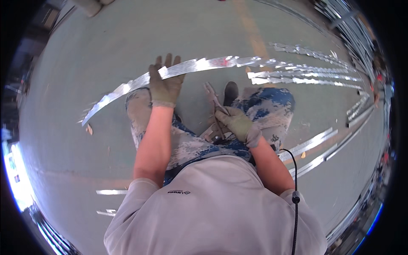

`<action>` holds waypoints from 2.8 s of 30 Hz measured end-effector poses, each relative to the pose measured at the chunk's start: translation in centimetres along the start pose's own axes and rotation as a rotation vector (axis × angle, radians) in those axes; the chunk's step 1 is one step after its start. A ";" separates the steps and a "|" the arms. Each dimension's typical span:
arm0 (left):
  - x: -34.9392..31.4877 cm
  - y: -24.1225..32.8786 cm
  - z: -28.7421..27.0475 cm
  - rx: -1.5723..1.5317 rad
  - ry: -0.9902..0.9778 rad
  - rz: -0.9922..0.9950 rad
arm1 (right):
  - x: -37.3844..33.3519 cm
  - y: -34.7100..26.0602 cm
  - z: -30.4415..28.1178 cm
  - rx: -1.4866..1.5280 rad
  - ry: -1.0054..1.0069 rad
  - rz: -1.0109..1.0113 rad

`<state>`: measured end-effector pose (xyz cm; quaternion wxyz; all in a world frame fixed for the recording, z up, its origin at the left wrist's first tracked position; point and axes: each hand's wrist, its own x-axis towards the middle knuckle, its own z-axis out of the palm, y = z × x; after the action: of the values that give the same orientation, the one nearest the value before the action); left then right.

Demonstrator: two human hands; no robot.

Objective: The person kneels on the floor and uses tin snips to cut a long, serrated metal strip into smaller segments. The person repeatedly positions the snips, cuts the strip, and places the cut pieces on the floor.

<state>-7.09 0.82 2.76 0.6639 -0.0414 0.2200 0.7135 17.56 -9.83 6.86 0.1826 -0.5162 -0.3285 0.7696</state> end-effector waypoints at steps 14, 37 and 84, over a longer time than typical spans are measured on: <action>-0.6 0.1 -1.0 -0.115 -0.045 -0.017 | 4.0 0.1 1.7 -0.135 0.178 -0.102; -1.5 0.0 -1.4 -0.061 -0.030 0.020 | 4.3 0.2 1.5 -0.167 0.260 -0.120; 0.1 0.7 -3.1 -0.041 -0.129 -0.003 | 5.3 0.8 -1.0 0.258 -0.083 0.052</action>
<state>-8.54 -0.23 0.14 0.6767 -0.0094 0.1622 0.7181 16.41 -6.77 2.48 0.2137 -0.4643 -0.2205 0.8307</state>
